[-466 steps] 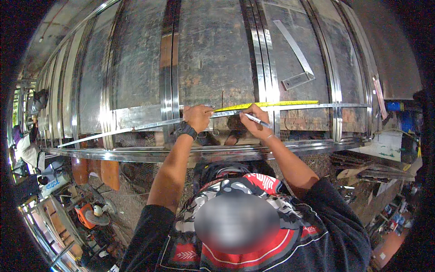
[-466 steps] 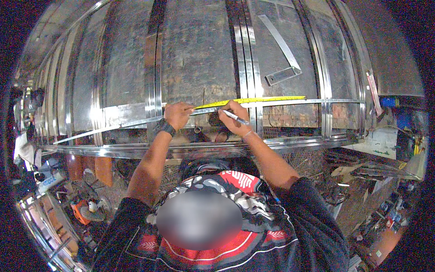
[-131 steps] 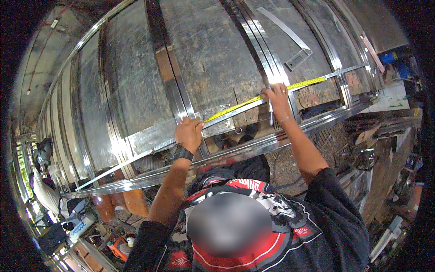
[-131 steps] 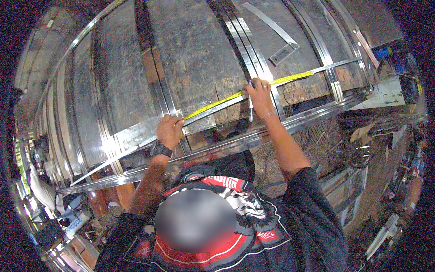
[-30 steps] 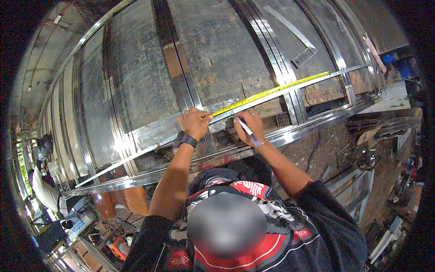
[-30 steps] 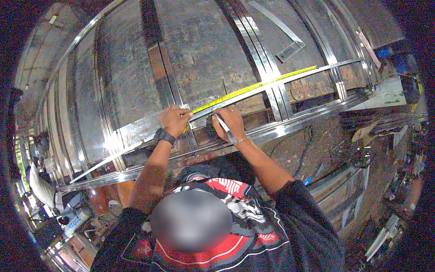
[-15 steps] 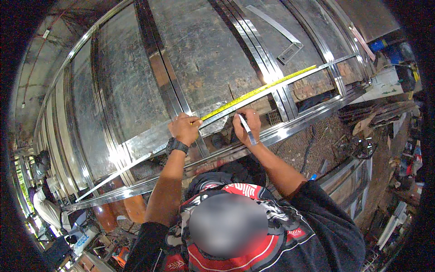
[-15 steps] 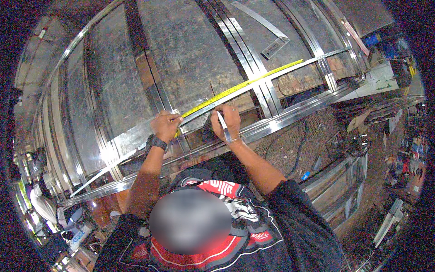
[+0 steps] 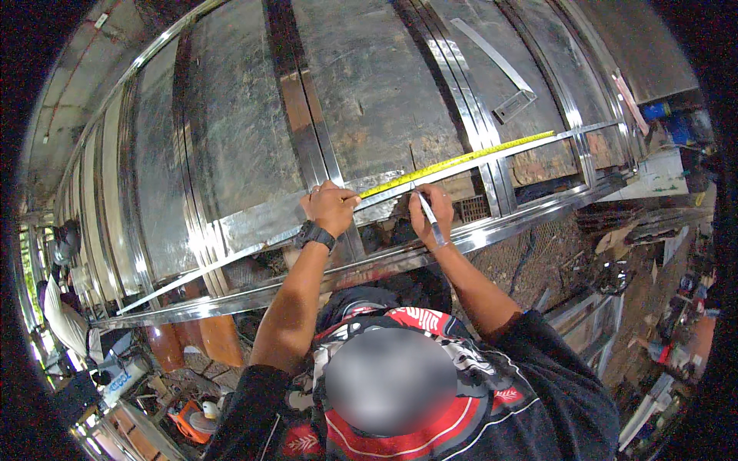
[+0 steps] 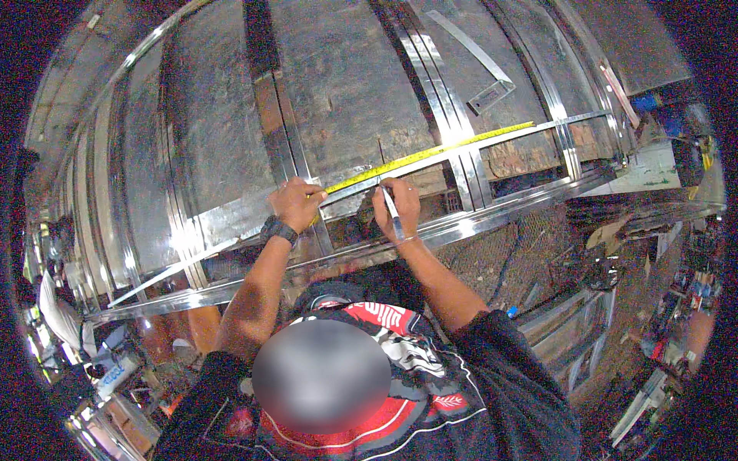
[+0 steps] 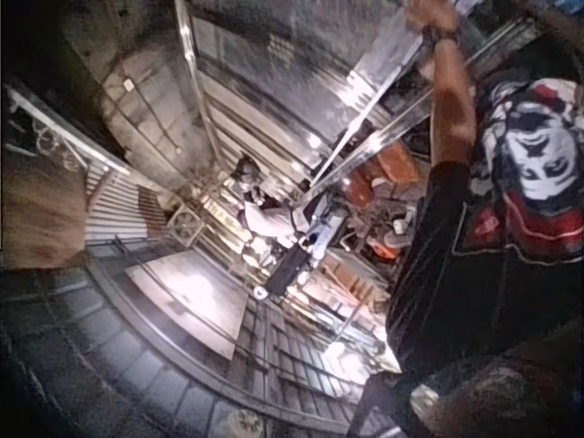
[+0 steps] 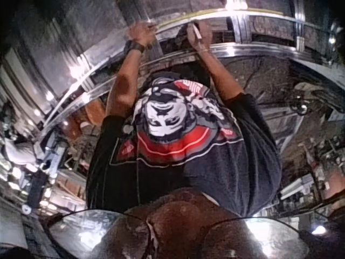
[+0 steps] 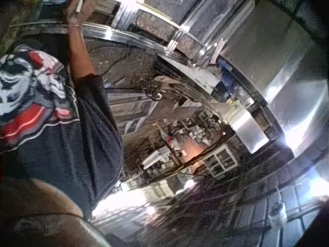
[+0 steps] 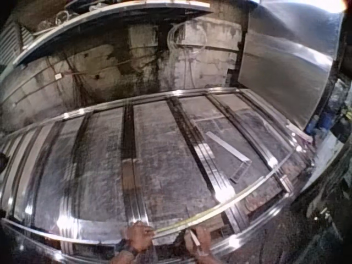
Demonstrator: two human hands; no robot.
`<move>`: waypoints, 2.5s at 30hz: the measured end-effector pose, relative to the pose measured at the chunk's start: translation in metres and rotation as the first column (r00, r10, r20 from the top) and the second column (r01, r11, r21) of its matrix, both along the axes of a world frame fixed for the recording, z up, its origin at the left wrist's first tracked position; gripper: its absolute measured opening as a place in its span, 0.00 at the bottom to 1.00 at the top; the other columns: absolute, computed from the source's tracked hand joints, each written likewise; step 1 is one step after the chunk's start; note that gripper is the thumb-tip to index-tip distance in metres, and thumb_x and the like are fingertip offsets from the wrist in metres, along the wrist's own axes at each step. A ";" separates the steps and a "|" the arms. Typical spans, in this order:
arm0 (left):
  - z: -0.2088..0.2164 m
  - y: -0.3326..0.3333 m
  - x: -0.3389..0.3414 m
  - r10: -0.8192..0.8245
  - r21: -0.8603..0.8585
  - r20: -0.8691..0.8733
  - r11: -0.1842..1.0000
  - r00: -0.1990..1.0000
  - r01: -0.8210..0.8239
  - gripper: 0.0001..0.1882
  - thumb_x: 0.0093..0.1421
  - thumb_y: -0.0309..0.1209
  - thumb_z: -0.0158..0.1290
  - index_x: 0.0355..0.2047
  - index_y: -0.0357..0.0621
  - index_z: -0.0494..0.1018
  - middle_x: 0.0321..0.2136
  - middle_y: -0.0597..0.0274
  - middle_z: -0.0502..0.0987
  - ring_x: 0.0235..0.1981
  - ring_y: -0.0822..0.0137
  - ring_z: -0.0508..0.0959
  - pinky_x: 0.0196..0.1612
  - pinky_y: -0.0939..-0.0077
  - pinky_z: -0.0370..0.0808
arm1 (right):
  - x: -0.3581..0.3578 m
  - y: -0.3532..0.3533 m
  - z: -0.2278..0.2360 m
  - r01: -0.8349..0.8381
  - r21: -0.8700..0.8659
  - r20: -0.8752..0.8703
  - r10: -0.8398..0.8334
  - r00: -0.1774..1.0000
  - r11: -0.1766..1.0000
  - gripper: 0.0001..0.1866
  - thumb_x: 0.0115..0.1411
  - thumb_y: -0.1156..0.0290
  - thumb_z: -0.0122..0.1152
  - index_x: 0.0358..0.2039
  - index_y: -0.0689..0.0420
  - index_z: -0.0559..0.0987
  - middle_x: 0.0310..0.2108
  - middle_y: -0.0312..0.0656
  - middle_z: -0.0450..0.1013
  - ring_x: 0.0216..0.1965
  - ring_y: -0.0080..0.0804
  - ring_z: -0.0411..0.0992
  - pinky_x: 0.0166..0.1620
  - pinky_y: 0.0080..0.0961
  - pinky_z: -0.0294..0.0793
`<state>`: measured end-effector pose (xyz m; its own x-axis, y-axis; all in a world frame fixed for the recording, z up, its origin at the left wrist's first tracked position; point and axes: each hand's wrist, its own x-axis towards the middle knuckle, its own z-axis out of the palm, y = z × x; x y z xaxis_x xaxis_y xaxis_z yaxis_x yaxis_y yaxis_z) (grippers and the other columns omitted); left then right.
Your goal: The person measures a metal frame with a tape measure and marks it with a marker. They then use a square tool to draw straight lines on the frame.
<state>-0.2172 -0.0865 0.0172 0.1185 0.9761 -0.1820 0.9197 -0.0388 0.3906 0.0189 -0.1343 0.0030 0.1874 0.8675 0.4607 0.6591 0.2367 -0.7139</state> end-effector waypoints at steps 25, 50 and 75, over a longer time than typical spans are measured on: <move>0.001 0.000 0.002 0.027 -0.051 -0.011 0.998 1.000 -0.028 0.11 0.55 0.49 0.62 0.34 0.64 0.87 0.35 0.65 0.79 0.44 0.58 0.77 0.50 0.53 0.64 | -0.008 -0.003 0.012 -0.284 -0.152 -0.025 0.284 0.959 0.947 0.10 0.58 0.69 0.63 0.38 0.59 0.79 0.34 0.53 0.76 0.38 0.56 0.73 0.42 0.47 0.72; 0.005 -0.001 0.003 0.040 -0.024 0.001 0.999 0.999 -0.040 0.10 0.55 0.47 0.62 0.34 0.66 0.87 0.36 0.63 0.80 0.45 0.56 0.77 0.50 0.51 0.65 | -0.019 0.004 0.019 -0.365 -0.106 -0.013 0.365 0.931 0.925 0.08 0.57 0.72 0.65 0.37 0.58 0.78 0.32 0.48 0.75 0.35 0.51 0.72 0.40 0.43 0.71; 0.016 0.002 0.007 0.085 -0.166 0.012 0.983 0.996 -0.082 0.09 0.56 0.45 0.62 0.34 0.64 0.88 0.40 0.65 0.79 0.50 0.59 0.74 0.57 0.54 0.59 | -0.010 0.023 0.007 -0.450 -0.116 -0.026 0.451 0.892 0.885 0.09 0.55 0.70 0.70 0.31 0.58 0.77 0.27 0.48 0.75 0.30 0.50 0.74 0.35 0.41 0.71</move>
<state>-0.2107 -0.0843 0.0335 0.0427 0.9394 -0.3400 0.9093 0.1045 0.4028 0.0086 -0.1114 0.0098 -0.2369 0.9055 0.3520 0.5025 0.4243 -0.7533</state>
